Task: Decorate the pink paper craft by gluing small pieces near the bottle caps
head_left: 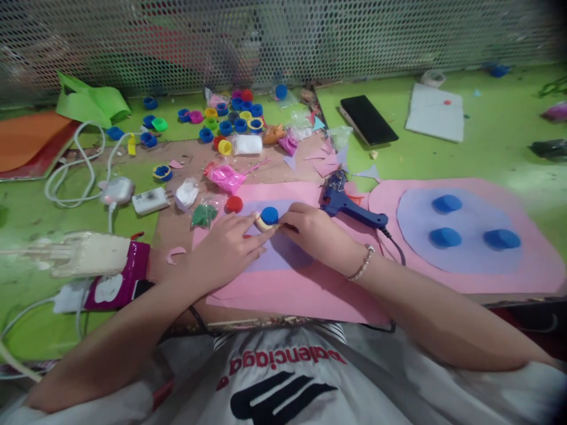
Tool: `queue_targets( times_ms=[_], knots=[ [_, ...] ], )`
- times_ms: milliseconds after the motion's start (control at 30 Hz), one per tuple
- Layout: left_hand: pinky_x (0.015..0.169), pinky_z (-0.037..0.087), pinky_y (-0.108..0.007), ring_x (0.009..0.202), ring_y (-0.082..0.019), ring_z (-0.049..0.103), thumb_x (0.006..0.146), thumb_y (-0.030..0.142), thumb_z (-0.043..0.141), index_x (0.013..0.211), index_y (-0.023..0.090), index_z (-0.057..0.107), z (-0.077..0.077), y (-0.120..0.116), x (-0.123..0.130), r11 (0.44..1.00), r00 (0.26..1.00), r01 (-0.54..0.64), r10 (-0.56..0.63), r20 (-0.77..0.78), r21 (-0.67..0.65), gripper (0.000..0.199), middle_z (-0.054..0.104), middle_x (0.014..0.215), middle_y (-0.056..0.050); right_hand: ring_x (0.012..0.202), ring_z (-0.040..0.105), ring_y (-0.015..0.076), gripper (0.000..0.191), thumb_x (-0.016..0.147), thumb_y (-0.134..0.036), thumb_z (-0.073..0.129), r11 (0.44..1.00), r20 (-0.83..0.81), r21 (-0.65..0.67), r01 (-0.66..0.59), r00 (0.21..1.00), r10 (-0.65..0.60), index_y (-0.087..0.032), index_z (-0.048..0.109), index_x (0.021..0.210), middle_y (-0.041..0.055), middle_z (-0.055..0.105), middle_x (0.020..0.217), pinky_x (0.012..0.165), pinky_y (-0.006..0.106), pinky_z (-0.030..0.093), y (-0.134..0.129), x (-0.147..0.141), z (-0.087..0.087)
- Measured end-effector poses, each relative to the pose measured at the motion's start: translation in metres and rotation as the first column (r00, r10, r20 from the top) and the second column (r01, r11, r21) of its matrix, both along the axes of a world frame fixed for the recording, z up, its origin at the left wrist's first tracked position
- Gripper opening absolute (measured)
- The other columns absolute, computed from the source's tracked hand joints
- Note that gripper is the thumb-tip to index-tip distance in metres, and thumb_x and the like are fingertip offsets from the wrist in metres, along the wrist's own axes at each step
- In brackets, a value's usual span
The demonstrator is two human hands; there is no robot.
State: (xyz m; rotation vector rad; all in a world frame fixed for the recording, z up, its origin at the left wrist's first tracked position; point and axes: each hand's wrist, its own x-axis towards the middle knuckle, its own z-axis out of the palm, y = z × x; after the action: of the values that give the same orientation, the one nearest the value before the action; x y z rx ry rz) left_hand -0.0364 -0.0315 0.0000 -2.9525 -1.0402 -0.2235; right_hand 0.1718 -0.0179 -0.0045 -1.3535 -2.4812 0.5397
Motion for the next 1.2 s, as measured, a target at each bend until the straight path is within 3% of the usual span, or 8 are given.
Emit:
queue_targets(
  times_ms=[300,500,900,1200],
  knots=[
    [0.096,0.036,-0.05,0.114,-0.029,0.05,0.085,0.035,0.05,0.123,0.024,0.053,0.0075,-0.0032,0.0025,1.0,0.993,-0.013,0.016,-0.114,0.026,0.04,0.054,0.124,-0.016,0.076,0.057,0.0145,0.016,0.083,-0.01,0.053,1.0,-0.005,-0.029,0.012,1.0,-0.012,-0.011,0.068,0.088,0.0077,0.06,0.084,0.072,0.025,0.043,0.0,0.0027,0.0057],
    [0.099,0.034,-0.05,0.116,-0.03,0.048,0.085,0.038,0.05,0.124,0.022,0.052,0.0086,-0.0055,0.0032,1.0,0.986,-0.011,0.016,-0.165,0.029,0.043,0.052,0.126,-0.017,0.075,0.058,0.015,0.021,0.088,-0.015,0.048,1.0,0.087,-0.006,-0.02,0.996,0.021,-0.013,0.069,0.088,0.0077,0.061,0.083,0.069,0.025,0.042,-0.001,0.0036,0.008],
    [0.099,0.035,-0.048,0.119,-0.029,0.047,0.087,0.035,0.046,0.127,0.022,0.049,0.0064,-0.0032,0.0019,1.0,0.992,0.006,-0.007,-0.13,-0.006,0.042,0.05,0.127,-0.018,0.073,0.055,0.0164,0.02,0.089,-0.017,0.046,0.991,0.129,0.12,-0.053,0.991,0.038,-0.014,0.066,0.087,0.0063,0.061,0.078,0.065,0.026,0.036,0.002,0.0054,0.0025],
    [0.098,0.036,-0.049,0.121,-0.03,0.044,0.086,0.033,0.048,0.127,0.021,0.049,0.0086,-0.0054,0.0013,0.999,0.995,-0.004,-0.001,-0.098,-0.046,0.042,0.046,0.132,-0.018,0.077,0.057,0.0166,0.019,0.087,-0.015,0.049,0.993,0.041,0.094,-0.065,0.997,0.061,-0.015,0.068,0.087,0.007,0.065,0.081,0.071,0.026,0.04,0.0039,0.0092,-0.0002]
  ],
)
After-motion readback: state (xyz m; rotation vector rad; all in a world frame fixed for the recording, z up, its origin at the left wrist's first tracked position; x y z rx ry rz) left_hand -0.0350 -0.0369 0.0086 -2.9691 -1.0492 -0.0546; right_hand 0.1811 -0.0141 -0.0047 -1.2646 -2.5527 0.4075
